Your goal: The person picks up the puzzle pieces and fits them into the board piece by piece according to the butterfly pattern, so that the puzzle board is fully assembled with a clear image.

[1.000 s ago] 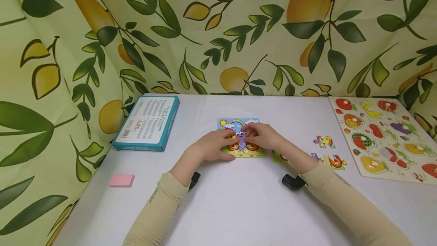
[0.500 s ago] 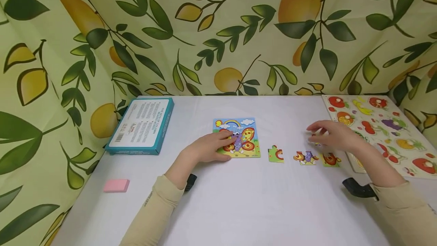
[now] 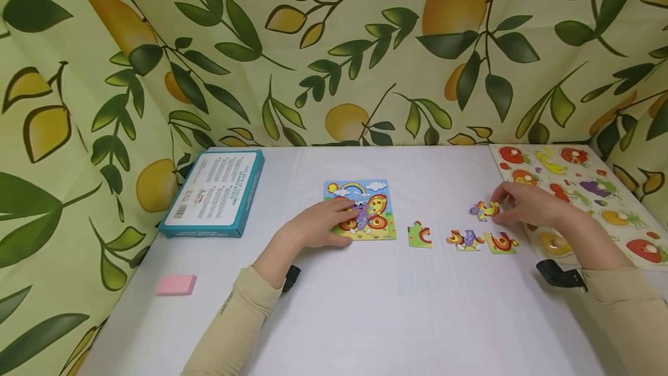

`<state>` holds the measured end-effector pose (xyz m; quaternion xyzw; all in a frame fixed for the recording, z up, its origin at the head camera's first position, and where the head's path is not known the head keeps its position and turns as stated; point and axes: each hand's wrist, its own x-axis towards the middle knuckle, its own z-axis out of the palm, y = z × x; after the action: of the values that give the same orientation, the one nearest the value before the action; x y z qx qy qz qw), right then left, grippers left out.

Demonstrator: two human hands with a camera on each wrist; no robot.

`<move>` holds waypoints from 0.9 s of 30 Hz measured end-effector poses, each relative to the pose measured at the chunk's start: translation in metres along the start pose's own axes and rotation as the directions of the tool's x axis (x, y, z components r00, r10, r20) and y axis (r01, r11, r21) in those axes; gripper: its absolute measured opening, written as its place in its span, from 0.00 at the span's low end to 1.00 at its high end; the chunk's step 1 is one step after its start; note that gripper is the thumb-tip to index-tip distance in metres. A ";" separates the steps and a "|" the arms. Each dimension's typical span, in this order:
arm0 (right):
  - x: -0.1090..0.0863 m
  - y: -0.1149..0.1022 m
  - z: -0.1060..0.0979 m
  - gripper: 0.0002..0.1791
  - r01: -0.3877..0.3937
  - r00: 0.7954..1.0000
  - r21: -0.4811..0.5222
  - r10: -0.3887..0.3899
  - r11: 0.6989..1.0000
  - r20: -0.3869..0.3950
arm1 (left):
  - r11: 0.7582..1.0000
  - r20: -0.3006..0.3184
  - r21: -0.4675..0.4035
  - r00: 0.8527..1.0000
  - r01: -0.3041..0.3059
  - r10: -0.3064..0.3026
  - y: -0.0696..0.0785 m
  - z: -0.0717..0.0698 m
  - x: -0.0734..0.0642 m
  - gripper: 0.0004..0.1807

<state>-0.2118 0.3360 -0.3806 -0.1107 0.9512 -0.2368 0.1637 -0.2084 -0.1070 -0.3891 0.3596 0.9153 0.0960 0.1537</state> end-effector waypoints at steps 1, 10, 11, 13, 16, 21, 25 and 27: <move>0.001 -0.001 0.001 0.23 0.002 1.000 0.004 -0.002 1.000 -0.011 | 1.000 0.000 0.002 1.000 0.002 -0.002 0.000 0.000 0.000 0.38; 0.025 -0.074 0.033 0.13 0.111 0.984 0.248 -0.072 0.962 -0.160 | 0.997 0.032 -0.042 0.997 0.065 -0.064 0.006 0.001 0.004 0.38; 0.031 -0.085 0.039 0.14 0.110 0.987 0.301 -0.067 0.947 -0.149 | 0.996 0.035 -0.041 0.997 0.075 -0.073 0.006 0.001 0.004 0.38; 0.042 -0.105 0.050 0.16 0.095 0.991 0.394 -0.052 0.914 -0.120 | 0.995 0.039 -0.041 0.996 0.088 -0.086 0.007 0.001 0.005 0.38; 0.059 -0.127 0.065 0.17 0.057 0.995 0.452 -0.016 0.890 -0.094 | 0.994 0.044 -0.047 0.995 0.096 -0.094 0.008 0.000 0.006 0.38; 0.079 -0.144 0.078 0.15 0.017 0.994 0.459 0.033 0.889 -0.101 | 0.993 0.052 -0.059 0.994 0.100 -0.097 0.009 -0.001 0.005 0.38; 0.086 -0.148 0.082 0.15 0.012 0.994 0.467 0.041 0.884 -0.102 | 0.992 0.050 -0.074 0.994 0.103 -0.099 0.009 -0.001 0.004 0.39; 0.088 -0.149 0.083 0.15 0.011 0.994 0.459 0.038 0.888 -0.098 | 0.991 0.047 -0.087 0.994 0.103 -0.099 0.008 -0.001 0.004 0.39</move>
<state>-0.2432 0.1472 -0.4003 -0.0497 0.8765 -0.4590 0.1368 -0.2063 -0.0983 -0.3868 0.3076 0.9237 0.1213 0.1936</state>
